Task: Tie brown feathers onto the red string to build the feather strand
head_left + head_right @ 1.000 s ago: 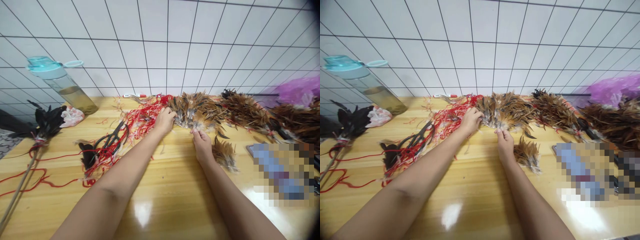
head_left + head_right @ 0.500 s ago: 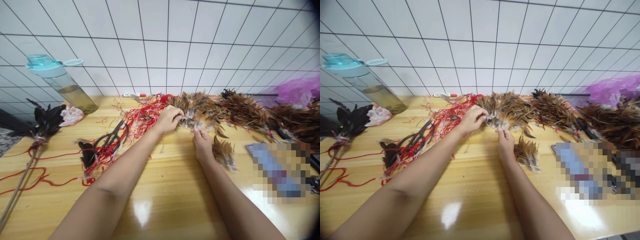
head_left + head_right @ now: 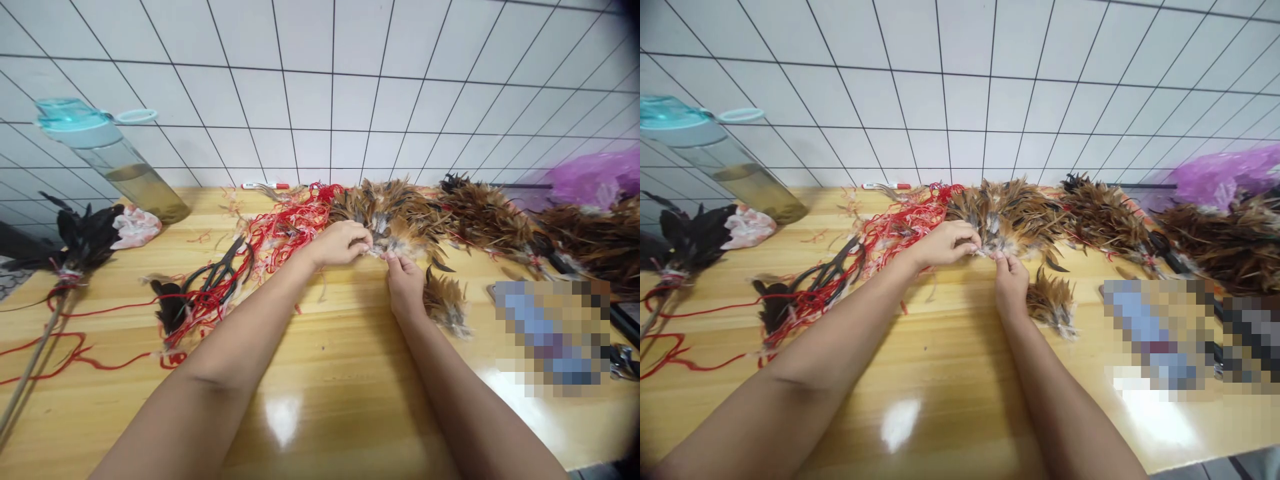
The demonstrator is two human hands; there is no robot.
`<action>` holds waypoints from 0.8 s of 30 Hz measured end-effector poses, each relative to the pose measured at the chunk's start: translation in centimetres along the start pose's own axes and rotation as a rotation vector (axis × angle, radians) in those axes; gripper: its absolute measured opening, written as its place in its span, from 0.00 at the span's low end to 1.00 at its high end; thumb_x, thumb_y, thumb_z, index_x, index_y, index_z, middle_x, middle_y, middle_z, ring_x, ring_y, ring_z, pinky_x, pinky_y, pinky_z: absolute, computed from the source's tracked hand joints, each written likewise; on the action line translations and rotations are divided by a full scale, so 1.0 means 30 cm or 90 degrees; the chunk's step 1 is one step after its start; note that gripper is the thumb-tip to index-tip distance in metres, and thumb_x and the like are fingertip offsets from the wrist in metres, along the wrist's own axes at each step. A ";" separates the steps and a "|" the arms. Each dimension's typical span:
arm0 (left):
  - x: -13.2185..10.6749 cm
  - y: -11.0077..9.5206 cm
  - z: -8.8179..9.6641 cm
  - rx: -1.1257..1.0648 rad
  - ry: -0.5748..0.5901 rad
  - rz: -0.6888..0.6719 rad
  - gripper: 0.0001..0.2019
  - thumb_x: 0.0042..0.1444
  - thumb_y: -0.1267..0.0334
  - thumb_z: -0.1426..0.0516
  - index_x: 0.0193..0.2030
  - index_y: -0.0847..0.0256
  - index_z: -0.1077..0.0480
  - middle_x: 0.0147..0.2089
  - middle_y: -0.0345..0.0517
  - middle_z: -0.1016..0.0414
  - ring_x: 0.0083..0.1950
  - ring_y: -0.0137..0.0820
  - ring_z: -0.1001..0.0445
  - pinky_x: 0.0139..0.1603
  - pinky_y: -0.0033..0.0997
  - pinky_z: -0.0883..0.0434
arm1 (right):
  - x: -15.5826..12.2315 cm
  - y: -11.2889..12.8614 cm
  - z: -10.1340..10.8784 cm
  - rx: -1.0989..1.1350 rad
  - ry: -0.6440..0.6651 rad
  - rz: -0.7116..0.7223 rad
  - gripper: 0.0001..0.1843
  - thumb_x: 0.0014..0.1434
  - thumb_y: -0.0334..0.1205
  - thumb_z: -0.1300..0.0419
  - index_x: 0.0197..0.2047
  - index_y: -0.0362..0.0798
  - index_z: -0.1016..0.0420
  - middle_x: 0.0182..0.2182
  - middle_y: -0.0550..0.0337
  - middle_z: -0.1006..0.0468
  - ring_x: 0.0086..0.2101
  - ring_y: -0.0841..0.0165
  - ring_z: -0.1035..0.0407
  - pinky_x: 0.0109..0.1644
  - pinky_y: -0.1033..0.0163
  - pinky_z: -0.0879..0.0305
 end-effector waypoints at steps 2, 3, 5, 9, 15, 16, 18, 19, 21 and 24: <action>0.000 0.000 0.002 0.010 0.009 -0.002 0.07 0.53 0.67 0.46 0.32 0.60 0.26 0.33 0.45 0.26 0.38 0.32 0.30 0.46 0.32 0.36 | 0.001 0.001 0.006 -0.010 -0.041 -0.016 0.19 0.53 0.54 0.41 0.32 0.46 0.22 0.30 0.56 0.20 0.35 0.62 0.30 0.45 0.57 0.37; 0.001 0.001 0.002 0.018 0.011 -0.005 0.07 0.54 0.67 0.46 0.32 0.60 0.26 0.33 0.45 0.26 0.38 0.32 0.30 0.46 0.32 0.36 | 0.002 0.002 0.008 -0.017 -0.048 -0.019 0.19 0.52 0.54 0.41 0.31 0.46 0.22 0.30 0.57 0.20 0.35 0.62 0.30 0.45 0.58 0.37; 0.002 0.004 0.000 0.042 0.015 -0.014 0.08 0.54 0.67 0.47 0.33 0.60 0.26 0.33 0.46 0.26 0.39 0.33 0.30 0.46 0.33 0.36 | 0.000 0.006 0.006 -0.041 -0.025 -0.007 0.18 0.53 0.53 0.42 0.30 0.46 0.23 0.28 0.58 0.21 0.34 0.62 0.31 0.43 0.59 0.37; 0.003 0.008 -0.011 0.126 0.034 -0.038 0.09 0.56 0.68 0.48 0.35 0.60 0.26 0.35 0.46 0.25 0.40 0.34 0.30 0.46 0.34 0.37 | -0.005 0.008 -0.003 -0.088 0.040 0.028 0.16 0.54 0.51 0.43 0.27 0.48 0.24 0.24 0.62 0.25 0.30 0.65 0.35 0.38 0.61 0.40; -0.001 0.001 -0.016 0.264 0.035 -0.046 0.10 0.60 0.65 0.49 0.38 0.59 0.25 0.43 0.49 0.24 0.46 0.37 0.31 0.49 0.36 0.39 | 0.004 0.002 -0.014 -0.041 0.093 0.000 0.16 0.50 0.52 0.41 0.27 0.47 0.24 0.25 0.61 0.24 0.30 0.65 0.33 0.39 0.60 0.39; -0.002 -0.005 -0.016 0.270 0.037 -0.048 0.10 0.60 0.65 0.49 0.38 0.59 0.25 0.44 0.49 0.24 0.46 0.37 0.31 0.49 0.37 0.40 | 0.005 0.001 -0.015 -0.034 0.100 -0.005 0.16 0.50 0.52 0.40 0.26 0.47 0.24 0.25 0.61 0.23 0.31 0.65 0.33 0.40 0.60 0.39; -0.002 -0.017 -0.016 0.265 0.045 -0.051 0.09 0.59 0.65 0.48 0.38 0.59 0.25 0.43 0.48 0.24 0.47 0.37 0.31 0.49 0.36 0.40 | 0.007 -0.001 -0.018 -0.019 0.120 -0.013 0.16 0.49 0.52 0.39 0.27 0.47 0.24 0.26 0.61 0.22 0.32 0.64 0.32 0.41 0.59 0.38; -0.002 -0.024 -0.017 0.259 0.050 -0.052 0.09 0.59 0.66 0.48 0.37 0.58 0.25 0.43 0.47 0.24 0.47 0.36 0.31 0.49 0.36 0.40 | 0.008 -0.003 -0.019 -0.015 0.133 -0.016 0.15 0.48 0.52 0.38 0.27 0.47 0.24 0.27 0.60 0.22 0.32 0.64 0.32 0.42 0.59 0.37; 0.002 -0.032 -0.020 0.244 0.058 -0.054 0.09 0.59 0.65 0.47 0.38 0.58 0.25 0.42 0.47 0.24 0.46 0.36 0.31 0.49 0.36 0.39 | 0.008 -0.007 -0.022 -0.011 0.156 -0.022 0.14 0.47 0.51 0.37 0.27 0.48 0.23 0.27 0.61 0.22 0.32 0.64 0.32 0.42 0.59 0.37; 0.008 -0.034 -0.021 0.200 0.008 -0.046 0.09 0.59 0.64 0.46 0.42 0.59 0.25 0.43 0.48 0.24 0.46 0.35 0.31 0.50 0.35 0.38 | 0.010 -0.010 -0.020 0.002 0.143 -0.048 0.14 0.46 0.51 0.36 0.27 0.47 0.24 0.25 0.62 0.23 0.31 0.66 0.33 0.41 0.59 0.37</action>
Point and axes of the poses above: each hand's wrist, its own x-axis towards the middle knuckle, its own z-axis out of the back of the hand, y = z × x, the point moved 2 cm from there along x, towards the middle knuckle
